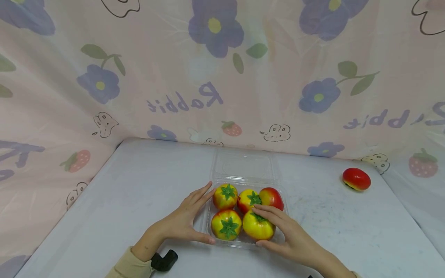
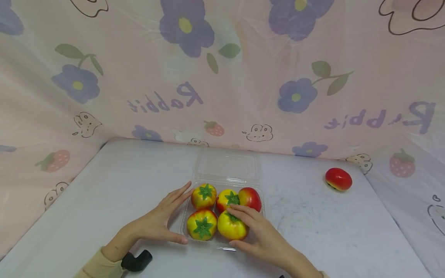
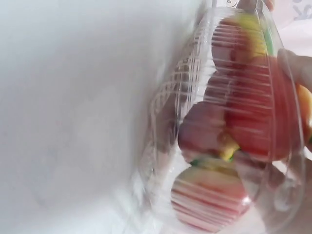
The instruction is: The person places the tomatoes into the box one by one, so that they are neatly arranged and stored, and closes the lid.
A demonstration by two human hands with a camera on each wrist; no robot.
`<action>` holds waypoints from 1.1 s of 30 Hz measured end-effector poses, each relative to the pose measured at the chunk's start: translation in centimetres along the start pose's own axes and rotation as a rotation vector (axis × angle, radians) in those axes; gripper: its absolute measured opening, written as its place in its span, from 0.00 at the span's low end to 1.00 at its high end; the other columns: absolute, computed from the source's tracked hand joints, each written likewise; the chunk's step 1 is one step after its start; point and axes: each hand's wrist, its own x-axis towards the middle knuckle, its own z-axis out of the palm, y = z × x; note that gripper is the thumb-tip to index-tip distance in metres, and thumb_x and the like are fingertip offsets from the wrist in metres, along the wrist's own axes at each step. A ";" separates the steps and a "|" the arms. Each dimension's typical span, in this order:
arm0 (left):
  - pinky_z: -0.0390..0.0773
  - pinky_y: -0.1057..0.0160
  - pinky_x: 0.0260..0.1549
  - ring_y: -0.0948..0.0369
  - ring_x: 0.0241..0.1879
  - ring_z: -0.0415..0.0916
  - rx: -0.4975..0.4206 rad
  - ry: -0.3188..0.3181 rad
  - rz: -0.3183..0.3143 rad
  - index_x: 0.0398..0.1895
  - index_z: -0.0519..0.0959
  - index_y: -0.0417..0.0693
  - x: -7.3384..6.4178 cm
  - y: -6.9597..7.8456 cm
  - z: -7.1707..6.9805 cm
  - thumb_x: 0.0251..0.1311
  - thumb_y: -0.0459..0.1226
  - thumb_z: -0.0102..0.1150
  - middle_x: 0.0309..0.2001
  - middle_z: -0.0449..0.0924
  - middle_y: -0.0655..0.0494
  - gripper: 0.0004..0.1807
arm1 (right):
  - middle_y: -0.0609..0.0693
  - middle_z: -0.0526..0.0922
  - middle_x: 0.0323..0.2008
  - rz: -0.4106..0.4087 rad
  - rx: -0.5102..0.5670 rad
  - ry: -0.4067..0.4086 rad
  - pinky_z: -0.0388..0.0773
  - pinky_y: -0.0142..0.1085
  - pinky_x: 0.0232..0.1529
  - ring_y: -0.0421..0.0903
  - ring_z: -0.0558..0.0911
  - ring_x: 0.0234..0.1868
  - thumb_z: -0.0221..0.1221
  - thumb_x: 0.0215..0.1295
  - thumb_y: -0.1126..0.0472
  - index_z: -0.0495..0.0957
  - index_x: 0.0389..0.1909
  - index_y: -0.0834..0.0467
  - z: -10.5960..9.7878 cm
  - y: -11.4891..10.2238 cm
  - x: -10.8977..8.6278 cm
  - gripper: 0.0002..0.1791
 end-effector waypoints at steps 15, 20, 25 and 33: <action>0.51 0.31 0.64 0.45 0.74 0.42 0.001 0.000 0.015 0.77 0.46 0.60 -0.1 0.0 0.0 0.37 0.61 0.73 0.78 0.31 0.62 0.64 | 0.41 0.60 0.72 0.133 -0.005 -0.249 0.76 0.48 0.56 0.50 0.68 0.68 0.48 0.72 0.44 0.58 0.72 0.39 -0.7 -0.2 -0.5 0.28; 0.50 0.31 0.64 0.45 0.74 0.42 -0.001 -0.001 0.005 0.77 0.46 0.60 -0.1 0.0 0.0 0.37 0.61 0.73 0.78 0.31 0.62 0.64 | 0.43 0.62 0.71 0.108 -0.015 -0.257 0.76 0.47 0.56 0.51 0.70 0.66 0.49 0.72 0.45 0.61 0.70 0.40 -0.6 -0.2 -0.5 0.27; 0.51 0.31 0.64 0.46 0.74 0.43 0.000 -0.004 -0.015 0.77 0.47 0.62 -0.1 0.1 0.1 0.37 0.62 0.71 0.78 0.31 0.64 0.63 | 0.43 0.65 0.69 0.128 0.008 -0.250 0.77 0.48 0.54 0.51 0.71 0.65 0.50 0.69 0.41 0.65 0.68 0.39 -0.4 -0.3 -0.3 0.27; 0.52 0.32 0.64 0.47 0.74 0.43 -0.008 -0.002 -0.017 0.77 0.48 0.61 0.0 0.2 0.1 0.37 0.62 0.72 0.78 0.32 0.64 0.63 | 0.44 0.65 0.69 0.170 0.017 -0.282 0.77 0.49 0.54 0.52 0.71 0.65 0.48 0.69 0.39 0.66 0.67 0.37 -0.5 -0.5 0.0 0.26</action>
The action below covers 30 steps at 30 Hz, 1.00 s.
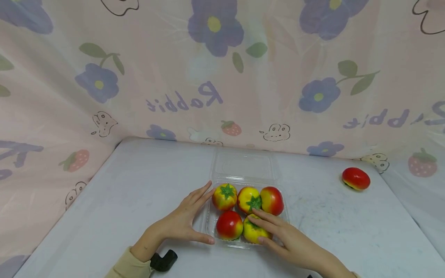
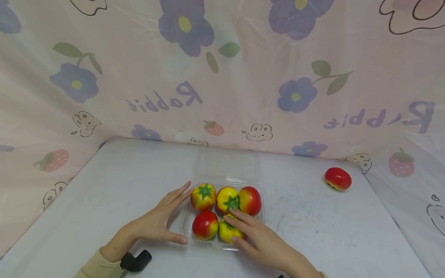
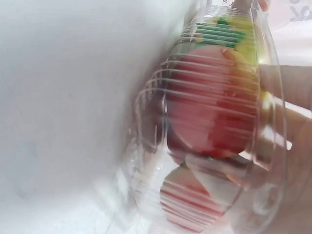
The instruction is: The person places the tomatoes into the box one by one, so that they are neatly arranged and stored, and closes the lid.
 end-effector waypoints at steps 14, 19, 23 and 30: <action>0.52 0.32 0.64 0.47 0.74 0.44 0.006 0.004 0.007 0.76 0.48 0.61 0.0 0.0 0.0 0.37 0.62 0.72 0.78 0.32 0.63 0.63 | 0.42 0.76 0.58 -0.014 0.017 0.107 0.81 0.40 0.48 0.46 0.79 0.55 0.62 0.63 0.53 0.77 0.56 0.42 -1.0 0.3 -1.1 0.19; 0.53 0.32 0.64 0.47 0.73 0.44 0.002 0.006 0.007 0.76 0.48 0.60 0.0 0.0 0.0 0.37 0.62 0.72 0.78 0.33 0.63 0.63 | 0.45 0.78 0.56 -0.058 0.031 0.130 0.82 0.39 0.47 0.45 0.81 0.52 0.62 0.64 0.52 0.79 0.54 0.45 -0.7 0.6 -1.1 0.17; 0.53 0.32 0.64 0.47 0.73 0.44 -0.004 0.005 0.006 0.77 0.48 0.60 0.0 0.1 0.0 0.37 0.62 0.72 0.78 0.34 0.58 0.63 | 0.43 0.79 0.55 -0.093 0.007 0.188 0.82 0.35 0.47 0.43 0.81 0.51 0.63 0.63 0.52 0.80 0.53 0.44 -0.4 0.4 -0.9 0.17; 0.54 0.32 0.64 0.47 0.74 0.44 -0.007 0.001 -0.005 0.77 0.47 0.60 0.0 0.0 0.1 0.37 0.62 0.72 0.78 0.34 0.59 0.63 | 0.41 0.80 0.53 -0.102 -0.013 0.260 0.82 0.35 0.47 0.44 0.80 0.51 0.64 0.61 0.51 0.81 0.50 0.44 0.2 0.1 -0.5 0.16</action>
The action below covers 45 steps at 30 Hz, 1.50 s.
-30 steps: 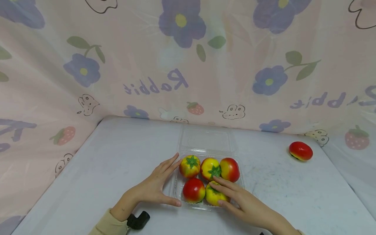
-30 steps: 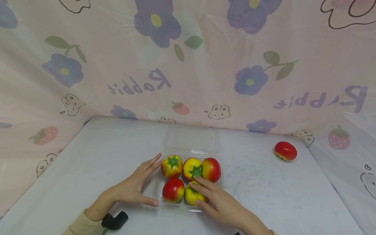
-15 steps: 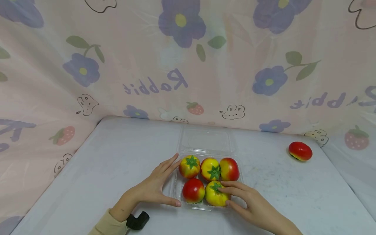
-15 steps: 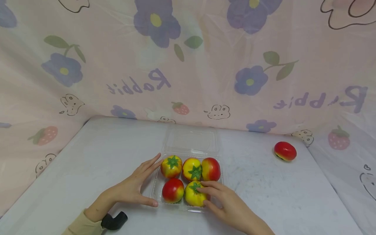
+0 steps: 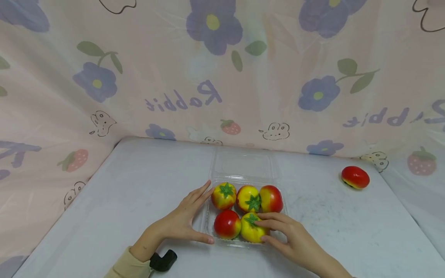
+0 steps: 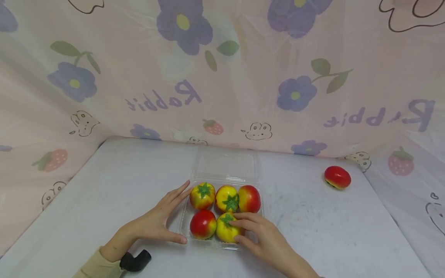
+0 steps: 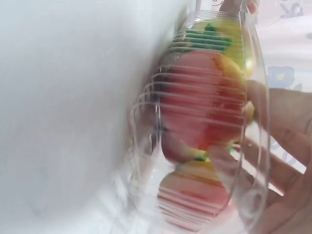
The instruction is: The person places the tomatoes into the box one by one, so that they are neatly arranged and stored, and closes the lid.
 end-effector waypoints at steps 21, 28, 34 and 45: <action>0.56 0.30 0.62 0.47 0.73 0.44 -0.045 0.006 -0.019 0.77 0.47 0.61 0.1 0.3 0.2 0.38 0.62 0.71 0.78 0.33 0.64 0.62 | 0.43 0.83 0.50 -0.016 0.004 0.208 0.81 0.29 0.36 0.34 0.81 0.37 0.72 0.49 0.59 0.83 0.44 0.46 1.9 -0.8 0.0 0.18; 0.58 0.30 0.61 0.47 0.73 0.44 -0.044 0.009 -0.033 0.77 0.47 0.62 0.2 0.4 0.3 0.38 0.63 0.70 0.78 0.34 0.59 0.62 | 0.42 0.83 0.49 0.008 -0.018 0.232 0.81 0.28 0.36 0.34 0.80 0.37 0.73 0.46 0.60 0.84 0.42 0.47 2.4 -0.9 0.1 0.19; 0.58 0.31 0.61 0.47 0.73 0.45 -0.041 0.016 -0.029 0.76 0.48 0.61 0.2 0.3 0.2 0.37 0.62 0.71 0.78 0.34 0.61 0.62 | 0.41 0.84 0.47 0.001 -0.057 0.242 0.80 0.25 0.37 0.37 0.82 0.41 0.74 0.46 0.57 0.85 0.41 0.47 2.9 -1.0 0.7 0.18; 0.54 0.30 0.63 0.44 0.73 0.45 -0.006 0.012 -0.035 0.77 0.47 0.63 0.1 0.3 0.1 0.37 0.63 0.71 0.78 0.35 0.58 0.63 | 0.46 0.81 0.50 -0.026 0.172 0.134 0.82 0.28 0.34 0.40 0.81 0.46 0.68 0.56 0.56 0.81 0.49 0.49 2.2 0.0 0.3 0.18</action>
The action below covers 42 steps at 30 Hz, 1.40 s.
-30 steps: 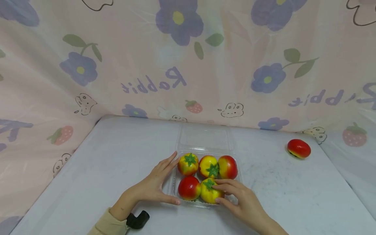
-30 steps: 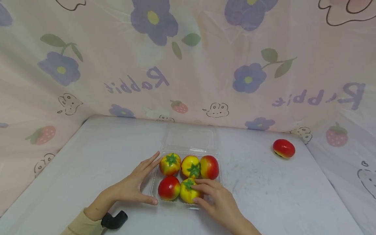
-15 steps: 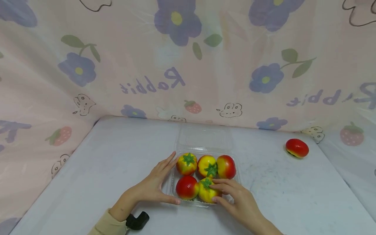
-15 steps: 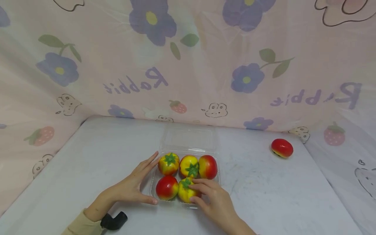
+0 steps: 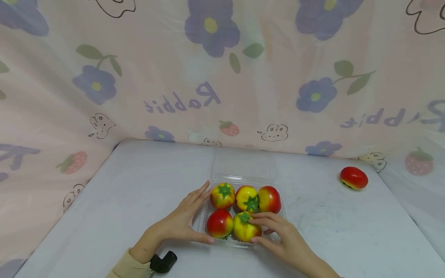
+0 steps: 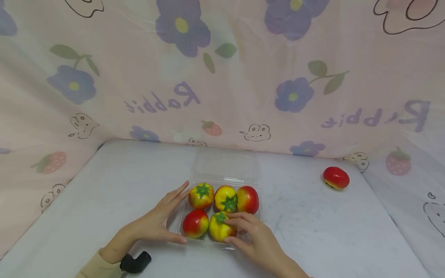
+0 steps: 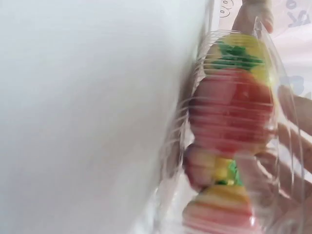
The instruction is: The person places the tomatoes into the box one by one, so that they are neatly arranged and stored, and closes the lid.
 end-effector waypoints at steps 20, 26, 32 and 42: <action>0.56 0.29 0.61 0.45 0.73 0.45 -0.001 -0.001 -0.015 0.76 0.47 0.65 0.1 0.2 0.0 0.36 0.64 0.71 0.78 0.33 0.64 0.63 | 0.47 0.80 0.53 -0.032 -0.181 0.165 0.78 0.22 0.38 0.37 0.78 0.46 0.72 0.47 0.69 0.80 0.52 0.52 -4.1 1.5 -0.1 0.28; 0.56 0.28 0.60 0.44 0.73 0.44 -0.009 -0.004 -0.023 0.76 0.46 0.67 0.1 0.2 0.0 0.36 0.64 0.71 0.78 0.33 0.63 0.63 | 0.50 0.81 0.52 -0.014 -0.215 0.227 0.76 0.18 0.40 0.34 0.79 0.42 0.72 0.44 0.72 0.80 0.52 0.54 -5.4 2.5 -0.1 0.30; 0.53 0.28 0.61 0.42 0.73 0.43 -0.007 -0.011 -0.034 0.76 0.46 0.67 0.1 0.2 0.0 0.37 0.64 0.70 0.78 0.33 0.61 0.62 | 0.51 0.81 0.51 -0.011 -0.233 0.236 0.76 0.18 0.40 0.30 0.78 0.44 0.71 0.45 0.72 0.80 0.53 0.55 -6.3 3.8 -0.3 0.29; 0.54 0.28 0.61 0.43 0.73 0.44 -0.019 -0.010 -0.027 0.76 0.46 0.65 0.0 0.3 0.0 0.37 0.63 0.71 0.78 0.33 0.60 0.63 | 0.55 0.81 0.51 0.033 -0.252 0.291 0.74 0.15 0.42 0.23 0.75 0.46 0.69 0.46 0.75 0.79 0.54 0.57 -7.8 4.9 -0.7 0.30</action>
